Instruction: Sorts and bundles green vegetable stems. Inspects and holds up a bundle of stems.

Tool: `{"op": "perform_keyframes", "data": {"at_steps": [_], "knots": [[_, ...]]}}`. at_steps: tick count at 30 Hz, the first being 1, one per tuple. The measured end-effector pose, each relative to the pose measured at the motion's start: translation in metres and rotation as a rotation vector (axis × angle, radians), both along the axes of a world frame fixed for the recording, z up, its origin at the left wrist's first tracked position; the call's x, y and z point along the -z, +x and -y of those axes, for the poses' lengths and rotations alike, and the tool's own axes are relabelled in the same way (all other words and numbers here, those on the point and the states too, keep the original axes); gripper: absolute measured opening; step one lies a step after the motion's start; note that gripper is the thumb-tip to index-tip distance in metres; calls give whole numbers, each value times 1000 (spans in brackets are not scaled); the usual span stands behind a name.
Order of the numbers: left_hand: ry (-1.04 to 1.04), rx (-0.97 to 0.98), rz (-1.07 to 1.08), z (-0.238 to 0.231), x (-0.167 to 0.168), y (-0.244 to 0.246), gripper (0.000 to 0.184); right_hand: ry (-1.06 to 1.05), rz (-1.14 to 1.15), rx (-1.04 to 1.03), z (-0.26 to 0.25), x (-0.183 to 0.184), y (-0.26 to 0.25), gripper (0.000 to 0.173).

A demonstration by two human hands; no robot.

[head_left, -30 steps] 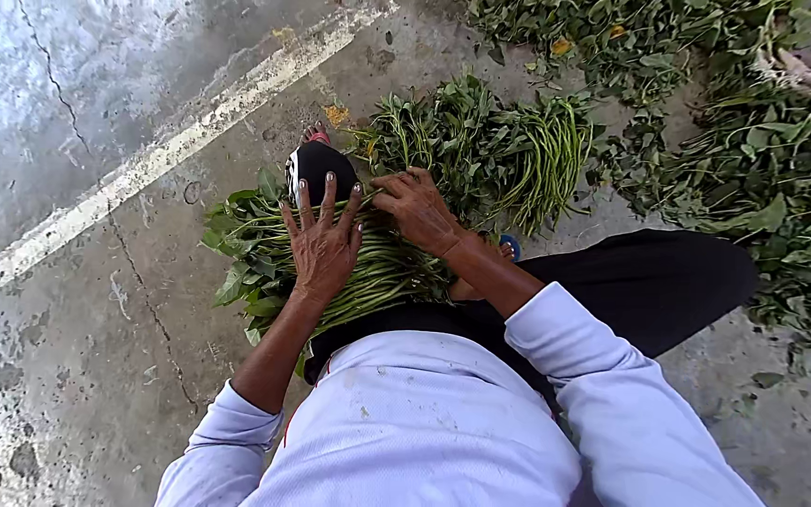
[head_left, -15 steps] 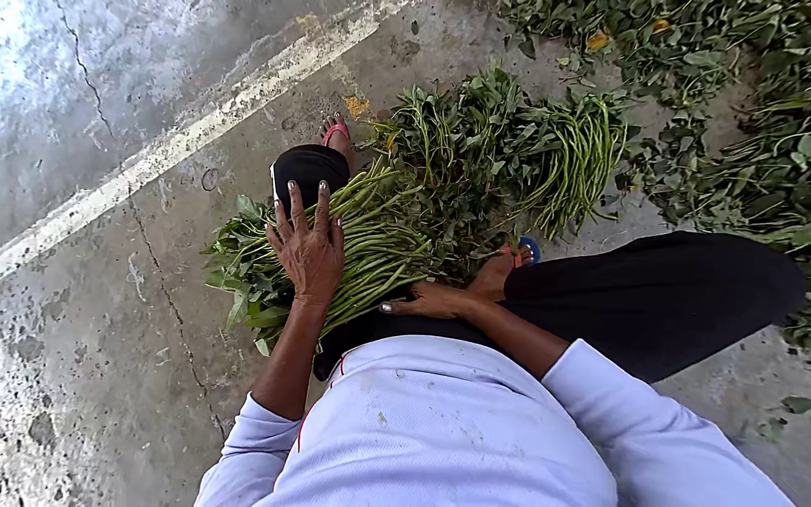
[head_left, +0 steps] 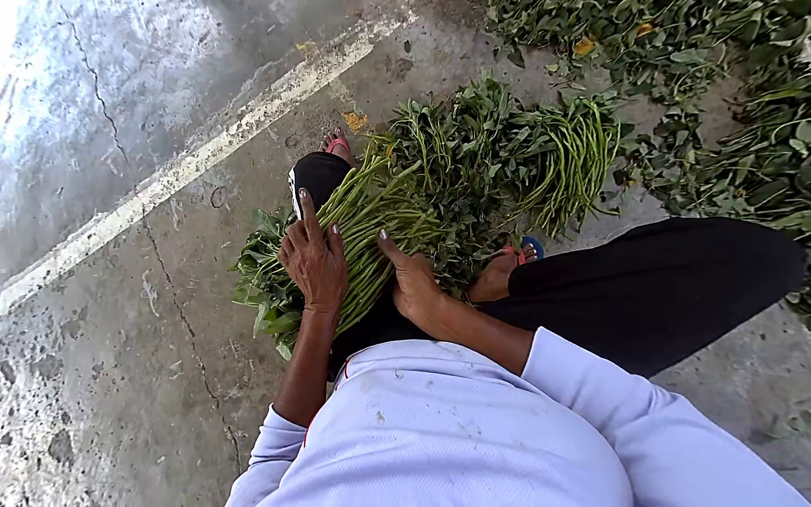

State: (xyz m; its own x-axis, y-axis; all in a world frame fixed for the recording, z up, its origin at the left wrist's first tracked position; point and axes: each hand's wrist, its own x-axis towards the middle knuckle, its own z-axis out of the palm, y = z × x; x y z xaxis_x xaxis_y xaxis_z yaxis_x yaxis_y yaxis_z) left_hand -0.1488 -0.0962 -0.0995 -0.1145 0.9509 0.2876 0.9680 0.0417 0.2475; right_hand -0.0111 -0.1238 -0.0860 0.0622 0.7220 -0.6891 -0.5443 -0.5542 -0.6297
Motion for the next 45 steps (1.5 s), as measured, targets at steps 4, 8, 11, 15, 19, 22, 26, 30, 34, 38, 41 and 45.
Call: {"op": "perform_keyframes", "data": {"at_steps": [4,8,11,15,19,22,26,30,34,38,41,45], "knots": [[-141,-9,149,6,-10,-16,59,127,-17,98,-26,-3,-17,68],[-276,77,342,0,-16,-36,70,238,-19,105,-25,-8,-22,69],[-412,193,524,-1,-21,-55,83,262,-63,113,-20,-12,-19,67],[-624,430,644,-9,-29,-77,108,310,-72,106,-20,-19,-17,65],[-592,513,655,-15,-23,-74,108,316,-108,116,-20,-14,-10,61],[-530,532,722,-14,-14,-70,101,305,-134,136,-18,-9,-6,62],[-533,536,768,-13,-17,-65,76,316,-139,154,-17,-8,-2,55],[-377,455,590,-8,-15,-48,71,328,-141,179,-15,-9,0,51],[-222,411,465,-5,-6,-34,70,348,-136,209,-14,-12,4,47],[-231,414,471,-4,-13,-29,66,389,-141,221,-17,-15,9,46],[-396,557,469,-11,-26,-40,96,367,-142,228,-22,-13,13,48],[-654,597,524,-25,-41,-46,121,393,-73,225,-31,-20,9,54]]}}
